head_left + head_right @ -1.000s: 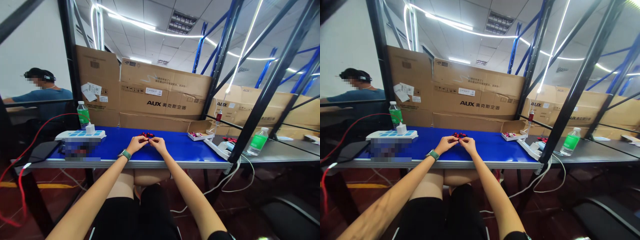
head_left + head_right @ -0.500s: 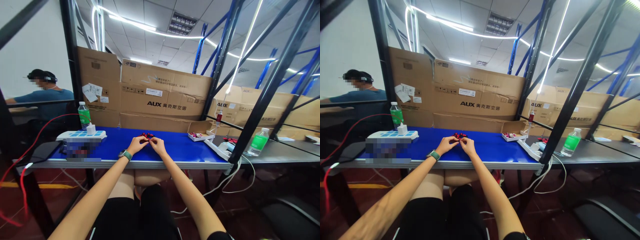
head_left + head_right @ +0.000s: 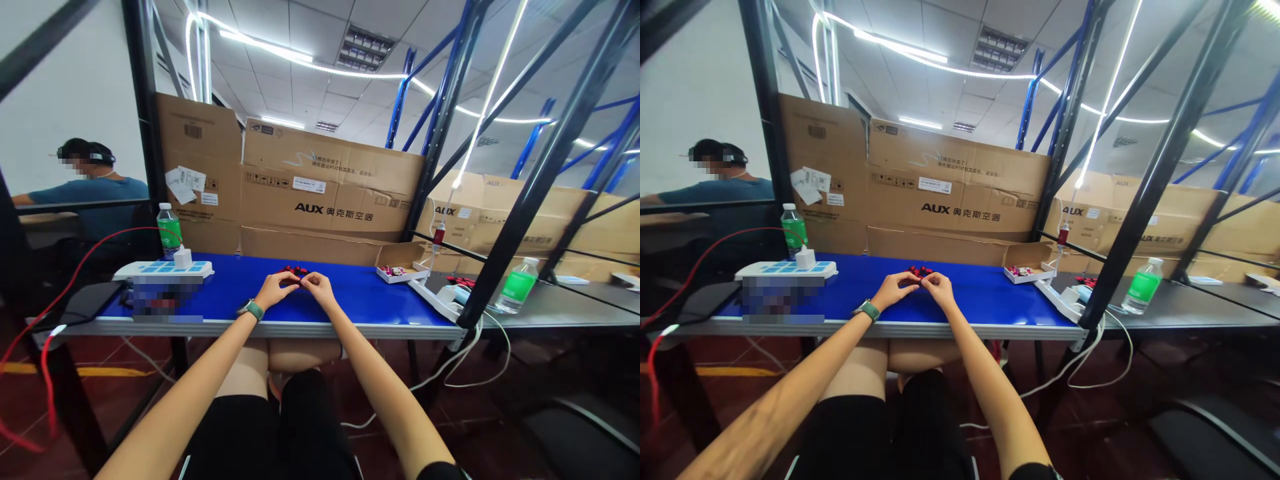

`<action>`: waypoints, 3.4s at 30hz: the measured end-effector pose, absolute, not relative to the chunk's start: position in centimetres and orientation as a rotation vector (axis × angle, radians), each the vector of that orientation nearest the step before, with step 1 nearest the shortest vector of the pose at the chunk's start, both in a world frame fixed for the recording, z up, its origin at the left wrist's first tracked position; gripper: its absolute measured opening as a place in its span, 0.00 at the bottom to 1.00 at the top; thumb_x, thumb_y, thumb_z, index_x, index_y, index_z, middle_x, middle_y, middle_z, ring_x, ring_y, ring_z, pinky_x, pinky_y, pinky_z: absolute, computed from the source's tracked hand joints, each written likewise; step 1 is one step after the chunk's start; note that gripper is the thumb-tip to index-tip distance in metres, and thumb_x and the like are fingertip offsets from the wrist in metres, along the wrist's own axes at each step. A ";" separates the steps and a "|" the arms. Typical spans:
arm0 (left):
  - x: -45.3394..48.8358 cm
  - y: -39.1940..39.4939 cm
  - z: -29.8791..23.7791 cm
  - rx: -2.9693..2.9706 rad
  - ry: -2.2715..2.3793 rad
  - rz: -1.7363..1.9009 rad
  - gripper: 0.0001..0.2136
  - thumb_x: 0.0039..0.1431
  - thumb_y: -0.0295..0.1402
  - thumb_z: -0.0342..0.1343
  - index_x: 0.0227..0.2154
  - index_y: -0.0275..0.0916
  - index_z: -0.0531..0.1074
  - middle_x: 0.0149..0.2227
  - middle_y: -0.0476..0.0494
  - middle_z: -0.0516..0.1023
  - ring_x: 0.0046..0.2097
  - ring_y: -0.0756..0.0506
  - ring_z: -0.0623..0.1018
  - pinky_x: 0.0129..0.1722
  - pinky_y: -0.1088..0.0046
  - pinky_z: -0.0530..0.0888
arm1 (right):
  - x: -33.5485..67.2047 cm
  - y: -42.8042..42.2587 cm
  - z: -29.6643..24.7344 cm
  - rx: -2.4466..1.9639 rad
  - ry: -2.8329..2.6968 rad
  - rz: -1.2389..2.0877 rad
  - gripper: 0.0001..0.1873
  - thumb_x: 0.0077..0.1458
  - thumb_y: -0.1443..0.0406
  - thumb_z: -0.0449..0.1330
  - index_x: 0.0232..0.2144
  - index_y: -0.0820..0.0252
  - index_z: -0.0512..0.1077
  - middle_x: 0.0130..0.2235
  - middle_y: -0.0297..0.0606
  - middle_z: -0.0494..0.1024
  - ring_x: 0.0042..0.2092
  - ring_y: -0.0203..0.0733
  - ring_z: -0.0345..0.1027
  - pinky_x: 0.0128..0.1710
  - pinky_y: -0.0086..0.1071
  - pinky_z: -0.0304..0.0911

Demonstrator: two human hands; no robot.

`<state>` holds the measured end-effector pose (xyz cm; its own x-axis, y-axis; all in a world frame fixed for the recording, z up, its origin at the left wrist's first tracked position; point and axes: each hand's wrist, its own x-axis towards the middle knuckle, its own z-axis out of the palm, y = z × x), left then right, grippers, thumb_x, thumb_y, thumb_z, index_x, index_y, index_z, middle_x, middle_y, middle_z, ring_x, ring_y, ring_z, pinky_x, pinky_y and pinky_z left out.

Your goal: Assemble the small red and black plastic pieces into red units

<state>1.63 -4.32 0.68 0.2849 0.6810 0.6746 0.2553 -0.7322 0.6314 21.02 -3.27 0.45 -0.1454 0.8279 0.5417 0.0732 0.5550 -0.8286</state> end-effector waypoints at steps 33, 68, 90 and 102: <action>1.6 -4.0 0.9 2.192 0.974 1.388 0.05 0.55 0.32 0.57 0.31 0.38 0.76 0.32 0.45 0.81 0.35 0.45 0.78 0.39 0.70 0.73 | 20.6 -3.3 0.0 -0.751 -1.537 1.223 0.27 0.44 0.49 0.70 0.38 0.55 0.65 0.28 0.31 0.78 0.30 0.41 0.76 0.31 0.32 0.72; 1.3 -4.3 1.3 2.195 1.102 1.606 0.02 0.53 0.31 0.58 0.29 0.39 0.74 0.31 0.46 0.78 0.35 0.46 0.76 0.40 0.70 0.73 | 20.1 -3.4 0.3 -0.756 -1.494 1.204 0.27 0.46 0.45 0.66 0.37 0.60 0.69 0.29 0.32 0.75 0.21 0.28 0.58 0.20 0.24 0.53; 0.5 -3.7 1.4 2.097 1.254 1.713 0.02 0.56 0.32 0.55 0.30 0.42 0.72 0.33 0.48 0.80 0.37 0.45 0.78 0.42 0.71 0.72 | 20.6 -2.8 -0.2 -0.852 -1.625 0.977 0.26 0.51 0.43 0.61 0.32 0.61 0.73 0.26 0.33 0.75 0.21 0.31 0.59 0.21 0.26 0.55; -0.3 -3.3 -0.3 1.963 1.998 1.341 0.09 0.53 0.20 0.52 0.33 0.40 0.70 0.41 0.40 0.74 0.44 0.39 0.75 0.39 0.67 0.64 | 20.1 -2.7 -0.9 -1.094 -2.034 0.384 0.16 0.51 0.73 0.62 0.42 0.54 0.70 0.44 0.36 0.77 0.48 0.44 0.69 0.53 0.41 0.61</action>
<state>-0.25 -3.25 -0.33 -0.2006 0.8286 0.5226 0.7976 -0.1716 0.5783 20.06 -2.70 -0.87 -0.3256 0.8065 0.4935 0.5709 0.5838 -0.5773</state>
